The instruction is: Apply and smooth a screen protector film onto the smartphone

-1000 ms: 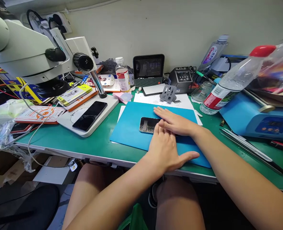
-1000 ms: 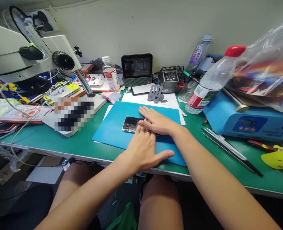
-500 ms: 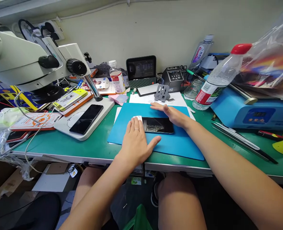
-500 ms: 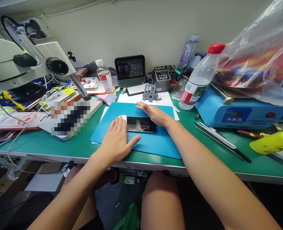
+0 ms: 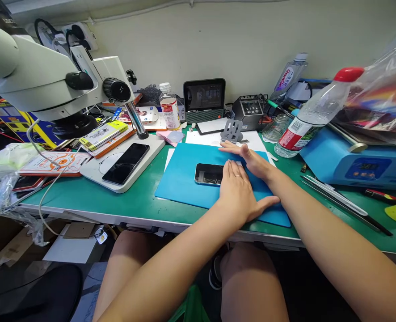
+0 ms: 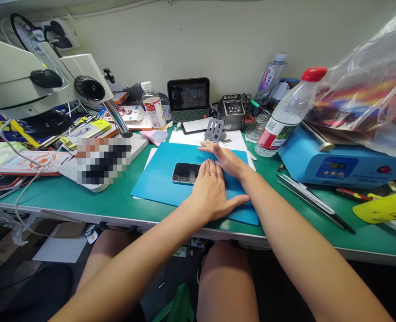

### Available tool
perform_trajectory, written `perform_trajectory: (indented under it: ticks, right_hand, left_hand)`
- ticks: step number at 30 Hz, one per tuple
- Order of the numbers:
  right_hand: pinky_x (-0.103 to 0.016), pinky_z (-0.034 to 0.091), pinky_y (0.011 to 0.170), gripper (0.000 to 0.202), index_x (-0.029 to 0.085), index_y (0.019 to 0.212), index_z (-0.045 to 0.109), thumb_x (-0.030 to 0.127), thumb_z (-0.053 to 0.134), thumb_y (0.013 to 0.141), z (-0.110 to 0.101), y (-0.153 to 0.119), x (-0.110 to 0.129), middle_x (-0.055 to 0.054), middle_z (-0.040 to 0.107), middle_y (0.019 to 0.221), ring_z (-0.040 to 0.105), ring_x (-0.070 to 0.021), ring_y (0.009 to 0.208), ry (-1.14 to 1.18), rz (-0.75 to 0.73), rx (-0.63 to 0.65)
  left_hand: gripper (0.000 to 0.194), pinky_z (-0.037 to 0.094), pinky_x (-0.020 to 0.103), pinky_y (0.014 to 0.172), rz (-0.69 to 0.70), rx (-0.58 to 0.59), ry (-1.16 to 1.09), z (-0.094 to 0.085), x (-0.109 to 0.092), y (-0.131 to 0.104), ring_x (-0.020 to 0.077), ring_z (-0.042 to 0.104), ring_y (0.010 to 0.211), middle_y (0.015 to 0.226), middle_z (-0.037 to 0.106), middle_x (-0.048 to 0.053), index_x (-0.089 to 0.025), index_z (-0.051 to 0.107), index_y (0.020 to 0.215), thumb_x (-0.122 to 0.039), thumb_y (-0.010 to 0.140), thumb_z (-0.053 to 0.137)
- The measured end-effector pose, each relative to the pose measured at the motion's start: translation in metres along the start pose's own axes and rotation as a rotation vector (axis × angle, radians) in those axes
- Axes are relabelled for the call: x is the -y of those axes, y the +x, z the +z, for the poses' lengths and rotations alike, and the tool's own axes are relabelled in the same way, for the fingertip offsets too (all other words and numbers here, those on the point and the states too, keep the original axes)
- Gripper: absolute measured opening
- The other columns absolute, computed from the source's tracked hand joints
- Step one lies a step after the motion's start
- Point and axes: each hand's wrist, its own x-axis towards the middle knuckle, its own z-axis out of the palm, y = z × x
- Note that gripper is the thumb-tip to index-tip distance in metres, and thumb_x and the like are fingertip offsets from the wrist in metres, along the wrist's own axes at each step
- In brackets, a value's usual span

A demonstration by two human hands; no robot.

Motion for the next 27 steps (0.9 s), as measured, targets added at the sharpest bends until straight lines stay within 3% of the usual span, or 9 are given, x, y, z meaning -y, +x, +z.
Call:
perform_trajectory:
  ticks: [6,11,14,19,27]
  right_hand:
    - [-0.061,0.013,0.127,0.092,0.034,0.126,0.073,0.089,0.013,0.083,-0.003,-0.003,-0.001,-0.002,0.052,0.155,0.030,-0.0343,0.153,-0.026,0.011,-0.017]
    - [-0.063,0.015,0.125,0.093,0.032,0.122,0.075,0.089,0.012,0.083,-0.003,-0.003,0.003,-0.005,0.054,0.153,0.032,-0.0355,0.152,-0.109,0.008,-0.020]
    - [-0.064,0.011,0.125,0.095,0.029,0.123,0.074,0.085,0.006,0.086,-0.001,-0.002,0.004,-0.008,0.053,0.154,0.030,-0.0336,0.153,-0.192,0.042,-0.031]
    - [-0.063,0.007,0.125,0.094,0.031,0.126,0.072,0.082,0.003,0.087,0.000,-0.001,0.006,-0.006,0.049,0.157,0.028,-0.0321,0.153,-0.227,0.071,-0.050]
    - [-0.057,0.015,0.126,0.100,0.027,0.128,0.072,0.084,0.002,0.085,0.000,-0.005,0.011,-0.006,0.047,0.159,0.025,-0.0335,0.154,-0.192,0.094,-0.047]
  left_hand:
    - [0.102,0.021,0.047,0.127,0.090,-0.027,0.026,-0.002,0.047,-0.008,0.0387,0.027,0.153,0.160,0.033,0.029,0.008,0.029,0.154,-0.075,0.096,0.027]
    - [0.087,0.022,0.049,0.126,0.080,-0.007,0.079,-0.002,0.099,-0.044,0.0388,0.022,0.154,0.163,0.025,0.028,0.005,0.029,0.155,-0.063,0.102,0.028]
    - [0.086,0.024,0.052,0.125,0.051,0.002,0.099,0.003,0.112,-0.067,0.0396,0.021,0.154,0.163,0.024,0.029,0.006,0.028,0.155,-0.061,0.102,0.029]
    - [0.090,0.025,0.055,0.125,0.072,-0.044,0.087,0.010,0.092,-0.081,0.0402,0.015,0.155,0.164,0.019,0.029,0.006,0.026,0.156,-0.064,0.100,0.032]
    - [0.101,0.022,0.052,0.126,0.134,-0.027,0.006,0.011,0.028,-0.049,0.0412,0.014,0.155,0.163,0.016,0.031,0.009,0.022,0.156,-0.072,0.096,0.031]
